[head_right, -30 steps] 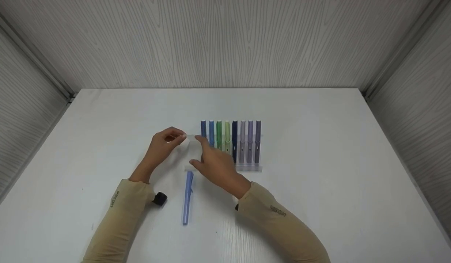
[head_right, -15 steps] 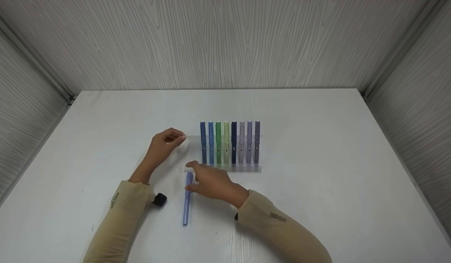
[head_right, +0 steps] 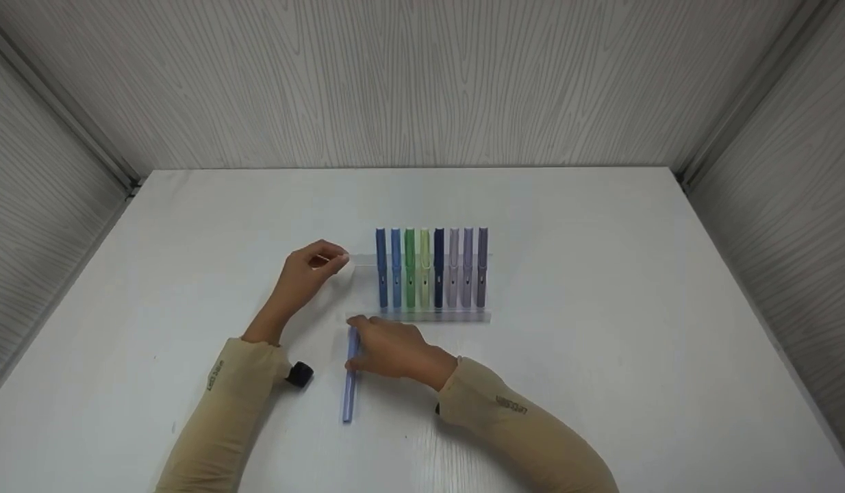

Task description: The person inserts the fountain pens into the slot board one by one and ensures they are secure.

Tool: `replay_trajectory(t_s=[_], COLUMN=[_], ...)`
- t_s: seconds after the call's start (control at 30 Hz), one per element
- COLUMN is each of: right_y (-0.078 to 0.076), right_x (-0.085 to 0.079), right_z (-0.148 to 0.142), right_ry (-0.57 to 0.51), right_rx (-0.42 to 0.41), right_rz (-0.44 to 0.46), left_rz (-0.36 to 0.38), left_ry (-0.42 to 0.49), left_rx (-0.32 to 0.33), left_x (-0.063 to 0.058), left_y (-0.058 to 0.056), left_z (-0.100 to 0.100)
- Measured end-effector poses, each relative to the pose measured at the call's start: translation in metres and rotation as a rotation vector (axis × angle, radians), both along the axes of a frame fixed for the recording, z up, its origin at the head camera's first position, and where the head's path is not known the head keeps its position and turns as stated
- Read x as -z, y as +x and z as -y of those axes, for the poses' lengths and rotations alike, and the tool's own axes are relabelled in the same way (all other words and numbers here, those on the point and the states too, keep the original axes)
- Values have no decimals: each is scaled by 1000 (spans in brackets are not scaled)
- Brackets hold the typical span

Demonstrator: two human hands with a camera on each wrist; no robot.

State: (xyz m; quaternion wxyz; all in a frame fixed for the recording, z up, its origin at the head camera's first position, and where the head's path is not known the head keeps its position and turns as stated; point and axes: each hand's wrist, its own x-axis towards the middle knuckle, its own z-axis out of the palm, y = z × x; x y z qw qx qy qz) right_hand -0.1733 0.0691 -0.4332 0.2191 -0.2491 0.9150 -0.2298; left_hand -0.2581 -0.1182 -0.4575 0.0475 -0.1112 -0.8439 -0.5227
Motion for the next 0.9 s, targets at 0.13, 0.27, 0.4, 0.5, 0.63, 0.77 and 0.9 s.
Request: replay_trajectory(t_s=[0.13, 0.27, 0.4, 0.5, 0.63, 0.77, 0.9], right_y=[-3, -5, -6, -6, -5, -4, -4], right_x=[2, 4, 5, 5, 4, 3, 3], right_z=[3, 5, 8, 9, 11, 12, 14], right_ry=[20, 41, 59, 74, 90, 102, 117], right_rx=[6, -2, -10, -16, -25, -31, -33], right_rz=[2, -17, -34, -42, -53, -61, -50], left_rz=[4, 7, 19, 27, 26, 18, 15], left_ry=[4, -3, -9, -13, -21, -22, -17], left_rx=[2, -3, -11, -16, -18, -16, -17], left_x=[-1, 1, 1, 1, 1, 0, 0], left_y=[0, -1, 0, 0, 0, 0, 1], left_z=[1, 1, 0, 0, -1, -1, 0])
